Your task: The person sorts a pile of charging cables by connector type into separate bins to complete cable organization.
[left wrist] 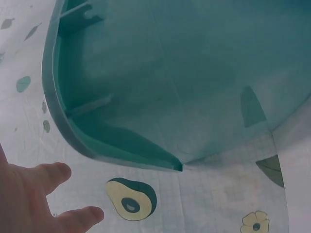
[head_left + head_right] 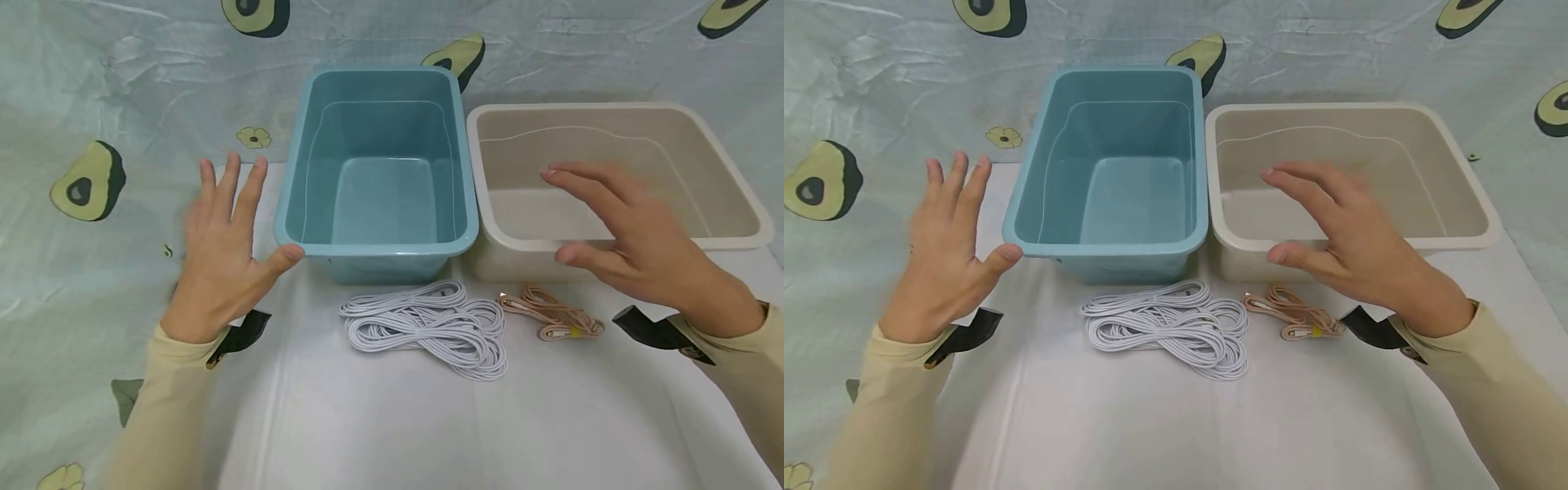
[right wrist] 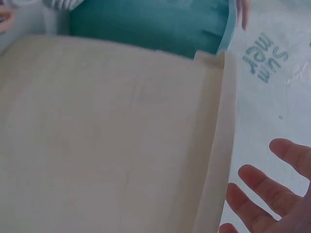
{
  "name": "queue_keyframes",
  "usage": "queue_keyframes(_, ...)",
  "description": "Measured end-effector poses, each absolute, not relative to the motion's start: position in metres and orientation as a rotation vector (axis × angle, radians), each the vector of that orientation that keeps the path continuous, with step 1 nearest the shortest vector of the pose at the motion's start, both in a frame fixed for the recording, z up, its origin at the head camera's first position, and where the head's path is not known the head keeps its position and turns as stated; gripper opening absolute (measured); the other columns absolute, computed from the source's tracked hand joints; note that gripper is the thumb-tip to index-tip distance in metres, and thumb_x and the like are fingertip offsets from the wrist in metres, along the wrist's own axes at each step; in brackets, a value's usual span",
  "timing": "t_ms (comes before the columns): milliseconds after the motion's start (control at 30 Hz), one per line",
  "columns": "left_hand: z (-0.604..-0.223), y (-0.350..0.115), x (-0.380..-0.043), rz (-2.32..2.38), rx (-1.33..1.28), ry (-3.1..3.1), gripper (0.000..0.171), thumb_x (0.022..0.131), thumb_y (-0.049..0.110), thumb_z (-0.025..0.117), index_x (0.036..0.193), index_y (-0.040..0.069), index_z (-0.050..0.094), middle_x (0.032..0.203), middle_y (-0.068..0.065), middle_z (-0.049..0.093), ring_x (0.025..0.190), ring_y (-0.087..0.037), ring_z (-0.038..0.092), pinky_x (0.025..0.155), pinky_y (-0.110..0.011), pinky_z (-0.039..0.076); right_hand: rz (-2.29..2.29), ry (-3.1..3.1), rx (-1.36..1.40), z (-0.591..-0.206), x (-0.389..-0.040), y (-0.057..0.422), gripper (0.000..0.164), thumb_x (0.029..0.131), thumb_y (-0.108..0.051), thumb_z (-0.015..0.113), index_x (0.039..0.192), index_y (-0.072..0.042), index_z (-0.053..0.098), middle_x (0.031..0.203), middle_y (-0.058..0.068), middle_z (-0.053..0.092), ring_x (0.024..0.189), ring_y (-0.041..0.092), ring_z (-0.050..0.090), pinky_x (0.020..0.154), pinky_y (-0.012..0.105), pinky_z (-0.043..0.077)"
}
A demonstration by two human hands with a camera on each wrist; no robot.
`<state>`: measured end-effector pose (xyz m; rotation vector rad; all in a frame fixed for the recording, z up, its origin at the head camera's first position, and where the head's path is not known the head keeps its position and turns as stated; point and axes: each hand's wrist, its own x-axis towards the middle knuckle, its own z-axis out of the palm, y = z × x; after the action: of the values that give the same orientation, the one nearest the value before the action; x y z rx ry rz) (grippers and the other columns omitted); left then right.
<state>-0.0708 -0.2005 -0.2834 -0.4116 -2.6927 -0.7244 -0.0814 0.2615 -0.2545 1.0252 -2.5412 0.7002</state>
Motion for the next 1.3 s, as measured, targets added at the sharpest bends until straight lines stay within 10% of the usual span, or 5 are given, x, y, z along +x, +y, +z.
queue_keyframes(333, -0.289, -0.178, -0.068, -0.696, -0.551, -2.597, 0.11, 0.084, 0.096, 0.026, 0.167, 0.024, 0.019, 0.177, -0.004, 0.012, 0.166, -0.034, -0.003, 0.125, -0.07, 0.011, 0.871, -2.454, 1.189, -0.254, -0.062, 0.22, 0.092, 0.086, -0.071, 0.066, 0.147, -0.003, 0.055, 0.146, 0.018, 0.058, 0.141, 0.005, 0.051, 0.114, 0.007, 0.038)
queue_keyframes(600, -0.287, -0.169, -0.068, -0.445, -0.531, -2.594, 0.117, 0.084, 0.097, 0.02, 0.167, 0.014, 0.022, 0.175, -0.01, 0.019, 0.166, -0.031, 0.009, 0.13, -0.064, 0.011, 0.974, -2.331, 1.392, -0.265, -0.052, 0.194, 0.081, 0.086, -0.056, 0.076, 0.143, -0.001, 0.058, 0.142, 0.012, 0.06, 0.138, 0.007, 0.054, 0.097, 0.003, 0.043)
queue_keyframes(1000, -0.286, -0.161, -0.069, -0.439, -0.434, -2.77, 0.127, 0.079, 0.101, 0.019, 0.167, 0.011, 0.007, 0.175, -0.01, 0.011, 0.166, -0.026, 0.006, 0.134, -0.057, 0.004, 1.041, -2.061, 1.558, -0.28, -0.036, 0.167, 0.05, 0.094, -0.033, 0.078, 0.126, 0.004, 0.068, 0.124, 0.016, 0.068, 0.12, 0.022, 0.066, 0.113, 0.019, 0.05)
queue_keyframes(1300, -0.282, -0.162, -0.067, -0.406, -0.419, -2.83, 0.13, 0.079, 0.101, 0.017, 0.166, 0.005, 0.007, 0.175, -0.012, 0.009, 0.165, -0.029, 0.01, 0.135, -0.053, 0.003, 0.906, -2.203, 1.69, -0.293, -0.018, 0.159, 0.041, 0.093, -0.034, 0.079, 0.128, -0.014, 0.069, 0.126, -0.001, 0.069, 0.118, 0.012, 0.065, 0.102, 0.022, 0.055)
